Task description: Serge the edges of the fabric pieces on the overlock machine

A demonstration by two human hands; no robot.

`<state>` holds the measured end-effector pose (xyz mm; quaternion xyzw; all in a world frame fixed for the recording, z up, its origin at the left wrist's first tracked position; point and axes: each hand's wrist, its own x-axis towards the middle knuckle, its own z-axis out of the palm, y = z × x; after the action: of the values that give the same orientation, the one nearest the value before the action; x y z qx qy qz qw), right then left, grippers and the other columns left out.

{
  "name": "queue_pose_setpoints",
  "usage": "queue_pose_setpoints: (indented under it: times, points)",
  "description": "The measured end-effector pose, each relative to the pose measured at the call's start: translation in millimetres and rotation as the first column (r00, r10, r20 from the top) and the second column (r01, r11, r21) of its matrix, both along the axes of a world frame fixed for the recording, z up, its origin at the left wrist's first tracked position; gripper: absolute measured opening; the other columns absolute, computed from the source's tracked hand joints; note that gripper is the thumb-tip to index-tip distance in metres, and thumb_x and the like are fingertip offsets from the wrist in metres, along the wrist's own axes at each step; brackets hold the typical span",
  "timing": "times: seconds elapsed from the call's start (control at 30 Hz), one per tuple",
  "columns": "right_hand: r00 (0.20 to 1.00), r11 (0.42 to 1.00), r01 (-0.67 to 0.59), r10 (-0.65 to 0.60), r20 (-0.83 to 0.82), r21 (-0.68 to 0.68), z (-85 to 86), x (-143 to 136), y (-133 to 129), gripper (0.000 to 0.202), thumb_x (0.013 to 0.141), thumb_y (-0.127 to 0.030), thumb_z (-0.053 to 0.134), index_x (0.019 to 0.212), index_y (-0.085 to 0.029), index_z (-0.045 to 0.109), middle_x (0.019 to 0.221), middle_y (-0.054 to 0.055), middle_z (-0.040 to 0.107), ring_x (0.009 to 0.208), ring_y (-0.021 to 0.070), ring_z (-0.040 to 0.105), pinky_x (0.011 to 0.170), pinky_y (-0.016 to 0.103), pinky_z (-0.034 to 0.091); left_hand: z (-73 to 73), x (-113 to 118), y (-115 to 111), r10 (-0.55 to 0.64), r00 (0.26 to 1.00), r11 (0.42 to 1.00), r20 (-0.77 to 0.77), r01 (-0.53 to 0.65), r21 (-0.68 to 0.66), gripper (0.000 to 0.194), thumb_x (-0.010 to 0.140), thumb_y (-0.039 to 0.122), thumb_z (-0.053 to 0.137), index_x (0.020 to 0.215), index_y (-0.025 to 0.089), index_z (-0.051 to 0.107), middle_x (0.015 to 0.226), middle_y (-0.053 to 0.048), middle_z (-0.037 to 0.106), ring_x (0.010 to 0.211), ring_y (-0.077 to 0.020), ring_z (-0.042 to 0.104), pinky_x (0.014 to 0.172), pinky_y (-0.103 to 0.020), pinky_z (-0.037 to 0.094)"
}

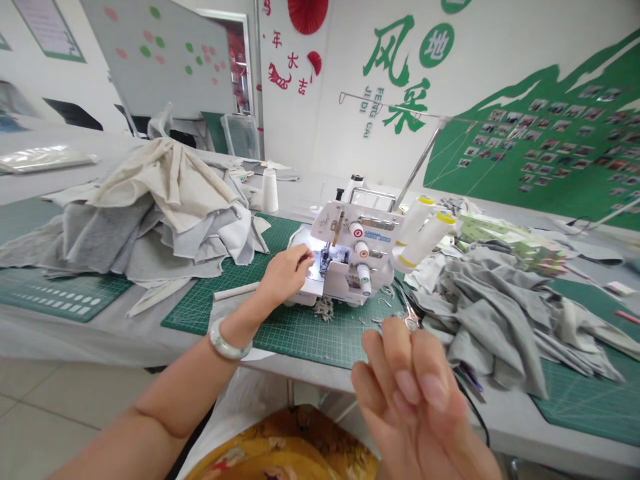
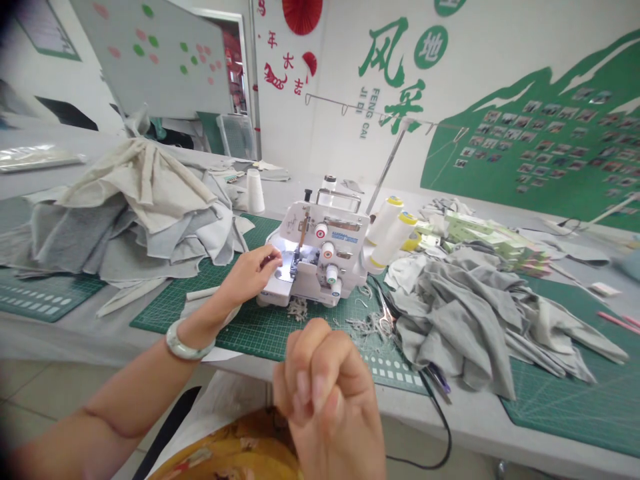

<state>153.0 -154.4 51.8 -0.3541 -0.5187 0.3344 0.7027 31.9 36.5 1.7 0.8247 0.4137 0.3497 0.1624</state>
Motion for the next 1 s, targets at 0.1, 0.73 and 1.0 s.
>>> queue_pose_setpoints:
  times: [0.1,0.73,1.0]
  points:
    - [0.977,0.991,-0.033,0.004,-0.214,-0.133,-39.4,17,3,0.028,0.089,-0.041,0.057,0.070,-0.022,0.048,0.070,-0.002,0.042,0.056,0.0104,0.039,0.049,0.021,0.037,0.0,-5,2,-0.010,0.998,0.999,0.067,0.012,-0.039,0.010,0.089,0.021,0.048,0.085,0.018,0.056,0.074,0.000,0.061,0.068,-0.0146,0.057,0.066,-0.025,0.041]
    - [0.220,0.554,0.831,-0.254,0.942,-0.045,-127.5,178,6,0.039,0.083,-0.041,0.042,0.096,-0.017,0.071,0.098,0.011,0.073,0.076,0.0231,0.066,0.075,0.032,0.049,2.3,3,18,0.132,0.967,0.987,-0.219,-0.148,-0.057,0.035,0.084,0.028,0.058,0.116,0.016,0.066,0.104,-0.011,0.073,0.095,-0.0268,0.067,0.081,-0.032,0.049]
    - [0.087,0.409,0.903,0.121,0.989,-0.130,-122.2,193,51,0.030,0.081,-0.035,0.049,0.086,-0.019,0.074,0.087,0.014,0.072,0.083,0.0284,0.067,0.066,0.033,0.045,7.6,5,15,0.172,0.945,0.979,-0.278,-0.195,-0.058,0.017,0.082,0.023,0.056,0.085,0.019,0.072,0.086,-0.008,0.074,0.084,-0.0236,0.068,0.076,-0.029,0.048]
